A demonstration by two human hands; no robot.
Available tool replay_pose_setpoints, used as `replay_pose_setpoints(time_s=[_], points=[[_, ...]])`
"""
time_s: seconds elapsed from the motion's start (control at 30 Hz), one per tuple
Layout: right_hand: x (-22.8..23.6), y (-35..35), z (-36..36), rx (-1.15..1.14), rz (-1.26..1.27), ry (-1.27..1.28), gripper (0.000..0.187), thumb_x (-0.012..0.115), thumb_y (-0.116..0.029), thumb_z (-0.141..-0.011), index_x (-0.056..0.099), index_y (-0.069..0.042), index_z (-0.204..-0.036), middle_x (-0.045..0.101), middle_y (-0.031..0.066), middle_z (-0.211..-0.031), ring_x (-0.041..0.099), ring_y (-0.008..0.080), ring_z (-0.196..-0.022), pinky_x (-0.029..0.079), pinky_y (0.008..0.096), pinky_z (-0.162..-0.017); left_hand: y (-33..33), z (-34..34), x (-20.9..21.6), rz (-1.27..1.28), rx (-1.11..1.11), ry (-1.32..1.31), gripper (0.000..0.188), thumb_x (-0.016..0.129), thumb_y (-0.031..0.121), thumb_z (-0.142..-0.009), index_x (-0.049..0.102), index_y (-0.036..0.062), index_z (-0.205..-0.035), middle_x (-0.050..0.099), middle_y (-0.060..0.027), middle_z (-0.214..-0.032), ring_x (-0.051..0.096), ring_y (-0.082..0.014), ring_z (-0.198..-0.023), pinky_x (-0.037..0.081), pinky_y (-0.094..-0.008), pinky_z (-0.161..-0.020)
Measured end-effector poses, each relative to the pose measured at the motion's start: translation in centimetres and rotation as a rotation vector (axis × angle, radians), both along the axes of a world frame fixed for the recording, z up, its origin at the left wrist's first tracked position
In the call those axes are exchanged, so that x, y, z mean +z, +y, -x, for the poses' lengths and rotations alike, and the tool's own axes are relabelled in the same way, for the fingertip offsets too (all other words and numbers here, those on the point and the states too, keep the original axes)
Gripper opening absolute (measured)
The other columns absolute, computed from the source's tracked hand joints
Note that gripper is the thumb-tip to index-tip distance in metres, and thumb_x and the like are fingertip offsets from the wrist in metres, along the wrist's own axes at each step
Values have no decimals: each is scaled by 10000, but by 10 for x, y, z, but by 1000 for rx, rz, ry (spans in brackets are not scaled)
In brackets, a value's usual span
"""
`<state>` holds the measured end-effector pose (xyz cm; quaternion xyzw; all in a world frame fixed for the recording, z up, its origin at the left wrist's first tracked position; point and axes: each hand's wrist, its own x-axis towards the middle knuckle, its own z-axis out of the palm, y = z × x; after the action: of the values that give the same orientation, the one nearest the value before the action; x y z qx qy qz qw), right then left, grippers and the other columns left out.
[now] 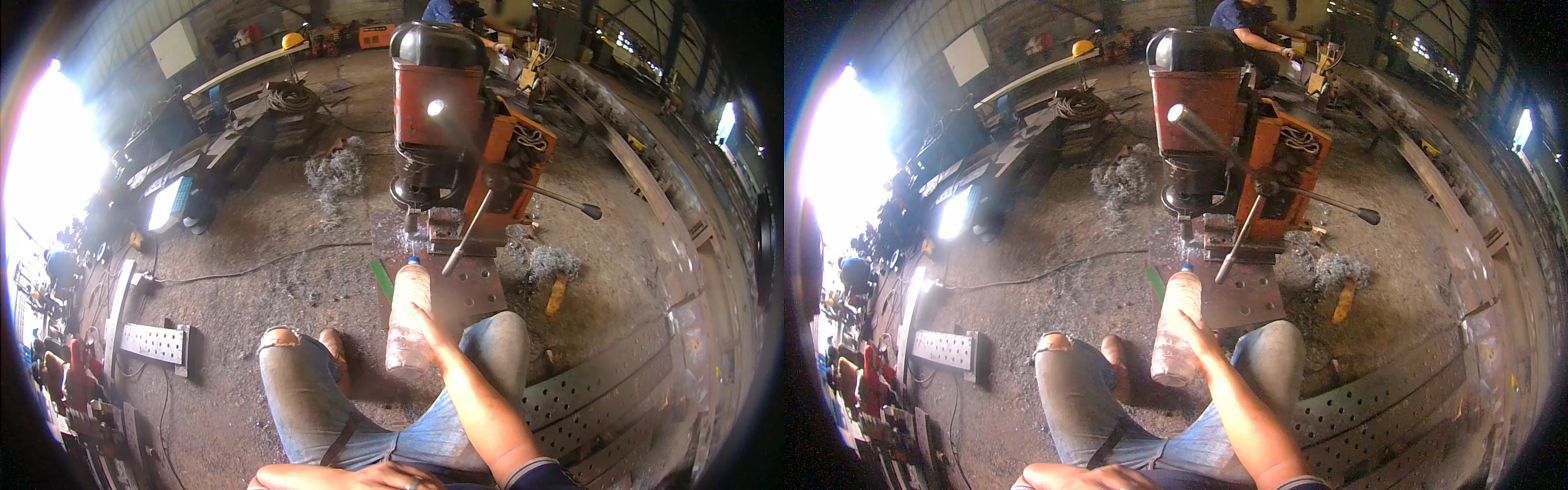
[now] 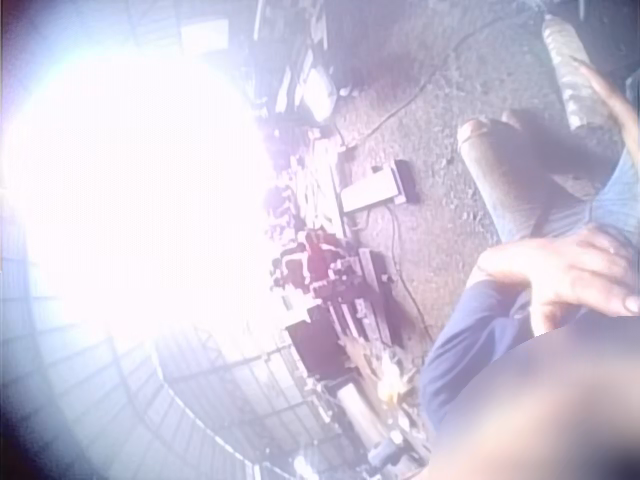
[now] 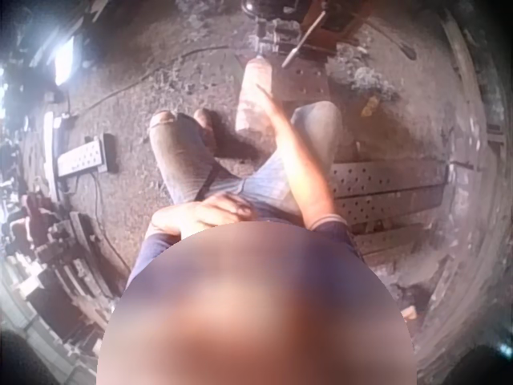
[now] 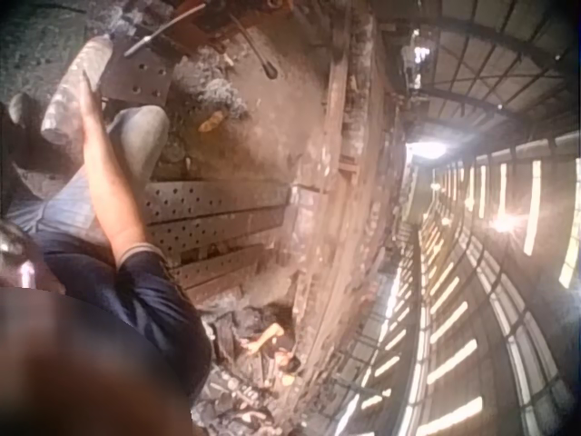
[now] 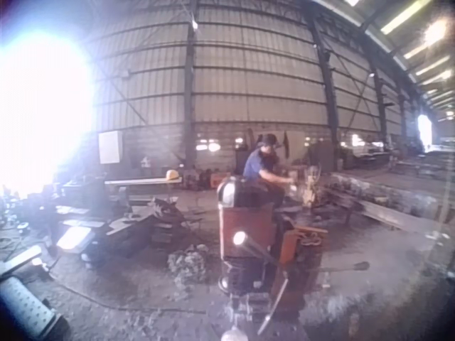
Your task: The person operates a drill press to drill holes in a metal plate. They repeatedly lower the drill, apply coolant from a plastic bottle, and adjust the workpiece using a green ruler as a guide.
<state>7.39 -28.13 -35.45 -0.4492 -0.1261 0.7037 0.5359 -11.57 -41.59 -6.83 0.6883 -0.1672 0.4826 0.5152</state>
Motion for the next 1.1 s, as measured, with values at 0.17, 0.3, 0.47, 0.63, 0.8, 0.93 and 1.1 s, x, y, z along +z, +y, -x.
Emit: replay_pose_setpoints(time_s=[0.17,0.3,0.47,0.63,0.8,0.93,1.1], points=[[-2,1,-1,1,-17,-83,479,675,-376,-1005,577,-44,-1337,690,83,-1064,703,189,-878,603,375,-751,4,-31,19,160,-299,-80,718,590,434,-1012,368,76,-1594,624,-320,-1326,677,-477,-1160,598,-530,-908],[-3,1,0,-6,-29,-50,454,656,-365,-1020,582,-46,-1334,689,72,-1069,700,178,-883,598,362,-756,20,-36,15,-115,-298,-187,739,565,483,-1019,363,68,-1596,600,-324,-1366,662,-485,-1187,585,-539,-934],[0,-1,-1,9,-35,-83,450,662,-376,-1015,599,-48,-1316,691,72,-1056,699,175,-884,595,354,-751,-1,-8,13,176,-331,70,806,559,544,-1001,348,52,-1604,546,-322,-1448,623,-510,-1237,551,-549,-997],[3,0,-1,29,-6,-124,471,671,-390,-1006,603,-40,-1313,693,78,-1058,701,176,-886,596,356,-750,-1,-10,10,206,-354,71,846,595,549,-974,345,44,-1606,507,-310,-1499,579,-532,-1283,527,-564,-1028],[7,0,1,9,-20,-149,483,677,-394,-1001,601,-32,-1313,694,84,-1063,702,177,-887,598,363,-752,7,-16,6,221,-309,64,871,648,505,-949,324,48,-1616,469,-304,-1532,524,-510,-1355,475,-603,-1078],[11,-4,0,6,-30,-126,491,683,-397,-995,602,-32,-1315,695,85,-1071,702,177,-889,595,362,-757,53,13,-37,142,134,216,1010,782,422,-894,245,-49,-1608,473,-319,-1524,453,-394,-1447,351,-492,-1199],[7,-3,0,-1,-49,-94,506,695,-429,-981,635,-23,-1278,697,90,-1070,697,181,-891,581,354,-752,156,49,-165,740,785,423,539,736,230,-977,559,-48,-1403,675,-140,-1312,645,-207,-1184,493,-342,-1011]])
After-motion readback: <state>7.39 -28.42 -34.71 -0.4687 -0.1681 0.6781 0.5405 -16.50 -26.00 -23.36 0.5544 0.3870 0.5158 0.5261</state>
